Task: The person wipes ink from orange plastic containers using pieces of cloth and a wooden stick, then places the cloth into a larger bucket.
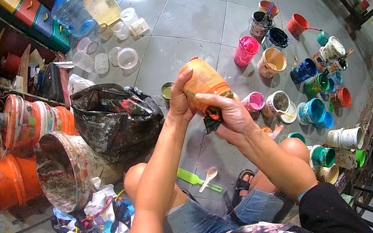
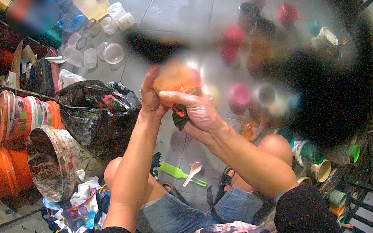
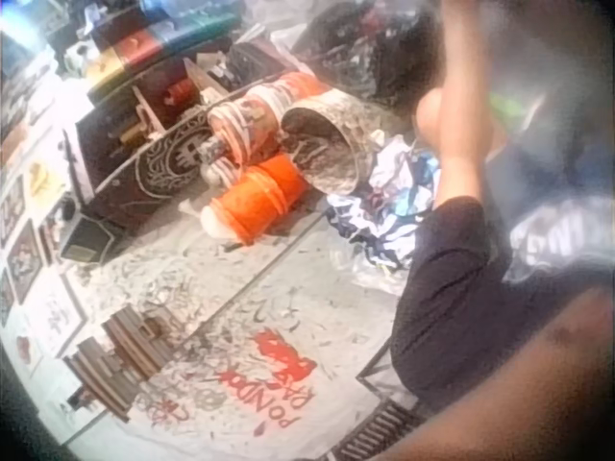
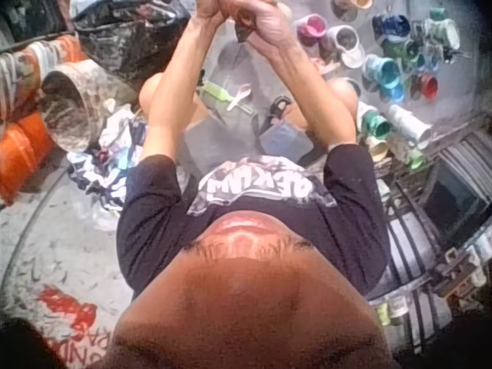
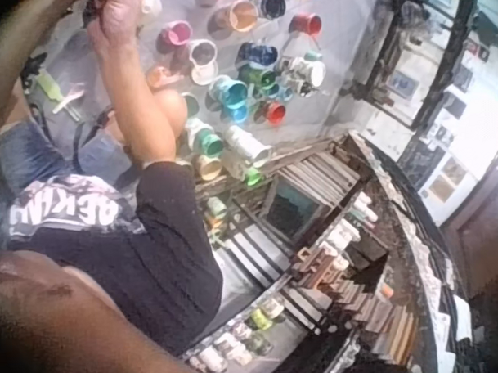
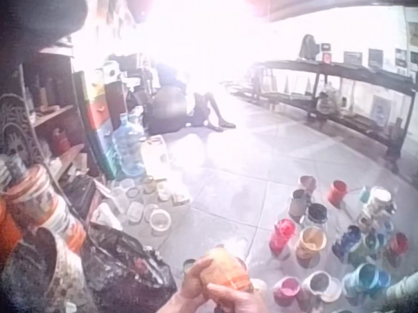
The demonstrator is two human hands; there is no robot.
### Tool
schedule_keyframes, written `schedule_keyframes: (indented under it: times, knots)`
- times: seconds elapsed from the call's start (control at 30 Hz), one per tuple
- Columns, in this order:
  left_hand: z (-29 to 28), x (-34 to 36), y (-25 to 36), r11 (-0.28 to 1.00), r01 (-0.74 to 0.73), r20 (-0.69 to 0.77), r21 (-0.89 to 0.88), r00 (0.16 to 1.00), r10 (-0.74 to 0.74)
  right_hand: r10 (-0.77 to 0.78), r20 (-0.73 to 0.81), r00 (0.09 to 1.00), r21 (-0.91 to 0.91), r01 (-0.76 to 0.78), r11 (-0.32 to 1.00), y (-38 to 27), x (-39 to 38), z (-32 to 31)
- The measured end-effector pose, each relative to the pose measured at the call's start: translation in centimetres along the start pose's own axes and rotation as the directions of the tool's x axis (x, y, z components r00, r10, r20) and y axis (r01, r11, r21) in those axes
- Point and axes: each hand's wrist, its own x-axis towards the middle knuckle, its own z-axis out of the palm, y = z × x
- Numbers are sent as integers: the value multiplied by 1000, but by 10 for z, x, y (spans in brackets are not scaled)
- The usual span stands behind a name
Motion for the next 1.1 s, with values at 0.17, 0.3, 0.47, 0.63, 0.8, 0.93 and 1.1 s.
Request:
schedule_keyframes:
  times: [0.17,0.3,0.47,0.63,0.8,0.93,1.1]
  knots:
    - [1,2,2,997,-17,42,-81,999,20,43,63,997,228,-57,972,-7,-5,5]
    - [-3,10,9,979,-167,21,-114,985,170,-47,17,999,187,43,981,-13,-14,8]
    - [-13,6,51,927,-342,-97,-156,939,330,12,-51,999,163,-3,987,-30,-10,-4]
    - [-17,-4,63,899,-350,-108,-263,937,333,102,-57,993,214,-88,973,-23,8,-8]
    - [-3,-1,65,885,-312,-24,-345,946,324,76,-119,990,-2,-77,997,-10,37,-42]
    - [18,-20,51,938,-193,152,-287,958,244,70,-10,998,-192,-70,979,0,57,-37]
    - [46,-69,90,947,-319,-53,-48,947,316,25,58,998,-129,-18,991,13,60,14]
